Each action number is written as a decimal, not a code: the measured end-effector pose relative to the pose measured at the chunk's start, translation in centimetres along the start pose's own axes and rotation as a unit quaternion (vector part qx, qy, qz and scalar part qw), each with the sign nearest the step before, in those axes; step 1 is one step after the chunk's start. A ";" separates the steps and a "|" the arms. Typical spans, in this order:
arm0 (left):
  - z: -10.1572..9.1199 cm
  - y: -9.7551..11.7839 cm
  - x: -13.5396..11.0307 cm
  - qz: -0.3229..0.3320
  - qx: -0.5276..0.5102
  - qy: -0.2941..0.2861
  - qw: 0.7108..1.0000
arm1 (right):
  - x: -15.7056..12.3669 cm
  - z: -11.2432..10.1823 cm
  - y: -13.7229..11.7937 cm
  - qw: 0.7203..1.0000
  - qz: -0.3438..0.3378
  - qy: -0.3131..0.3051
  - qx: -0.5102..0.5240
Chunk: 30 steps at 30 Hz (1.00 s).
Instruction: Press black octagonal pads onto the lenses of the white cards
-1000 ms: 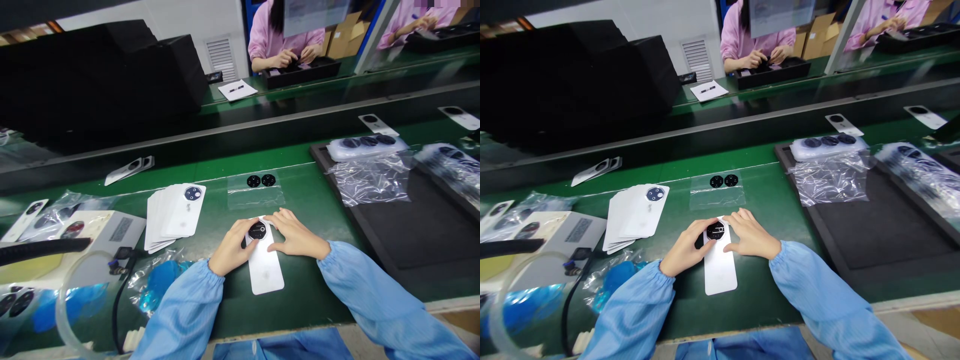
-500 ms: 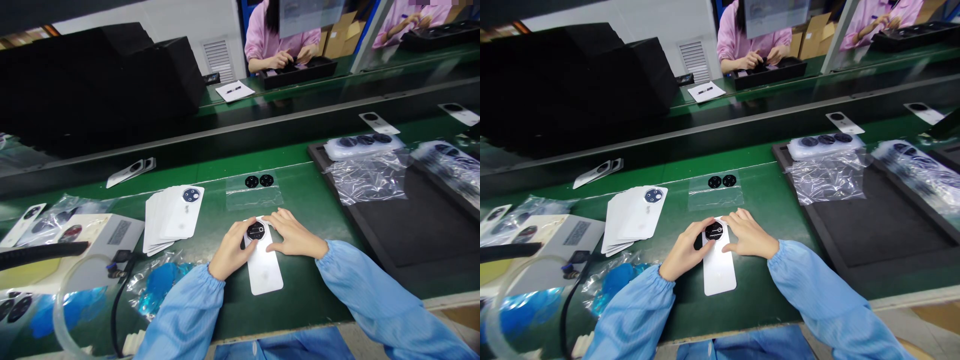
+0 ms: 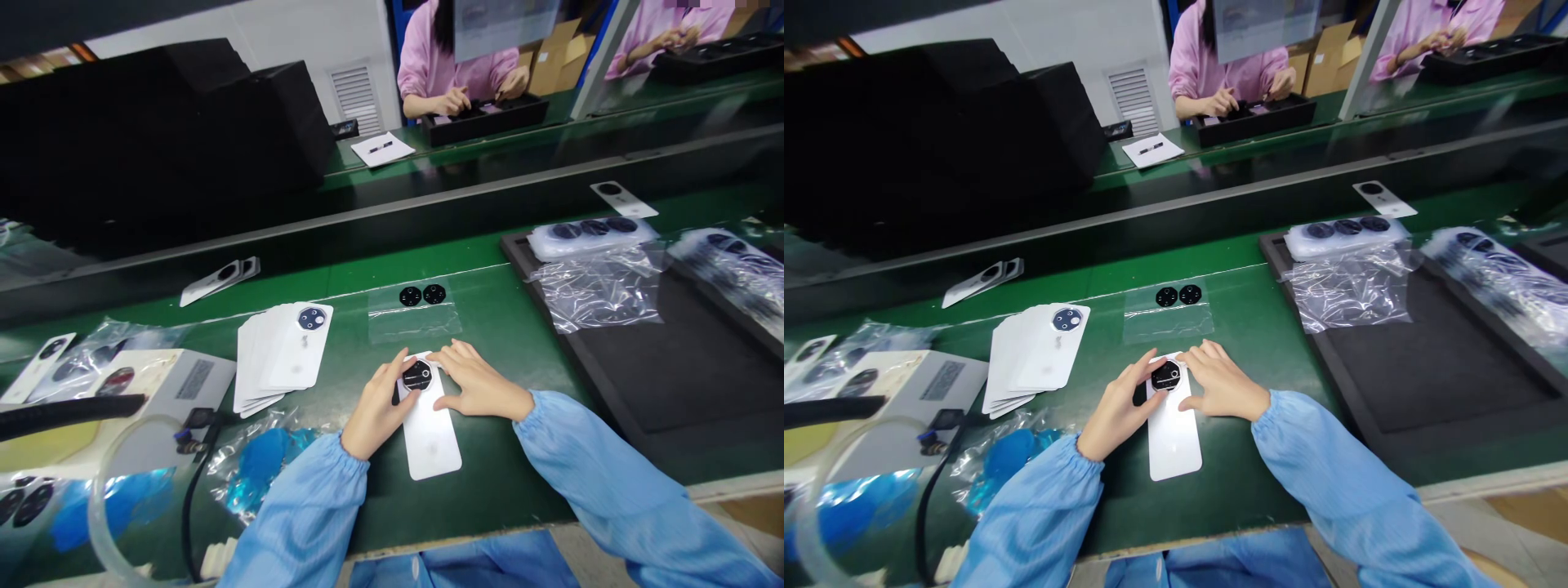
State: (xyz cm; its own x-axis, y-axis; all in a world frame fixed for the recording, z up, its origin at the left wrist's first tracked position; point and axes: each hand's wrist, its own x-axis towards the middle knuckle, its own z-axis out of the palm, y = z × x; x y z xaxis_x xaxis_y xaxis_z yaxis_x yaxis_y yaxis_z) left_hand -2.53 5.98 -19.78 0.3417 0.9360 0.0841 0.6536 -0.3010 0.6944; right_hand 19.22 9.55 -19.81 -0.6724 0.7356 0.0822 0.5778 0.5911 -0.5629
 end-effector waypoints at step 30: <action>-0.3 0.8 1.0 -0.069 -0.038 0.024 0.997 | 0.1 -0.3 -0.2 1.000 0.011 -0.013 0.010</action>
State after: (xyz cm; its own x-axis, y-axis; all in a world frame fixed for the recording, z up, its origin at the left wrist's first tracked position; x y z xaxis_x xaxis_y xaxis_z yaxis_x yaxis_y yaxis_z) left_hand -1.93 6.72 -18.92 0.2188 0.9756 0.0164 0.6384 -0.1559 0.7537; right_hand 19.16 9.65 -19.44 -0.6713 0.7395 0.0494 0.5831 0.5681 -0.5808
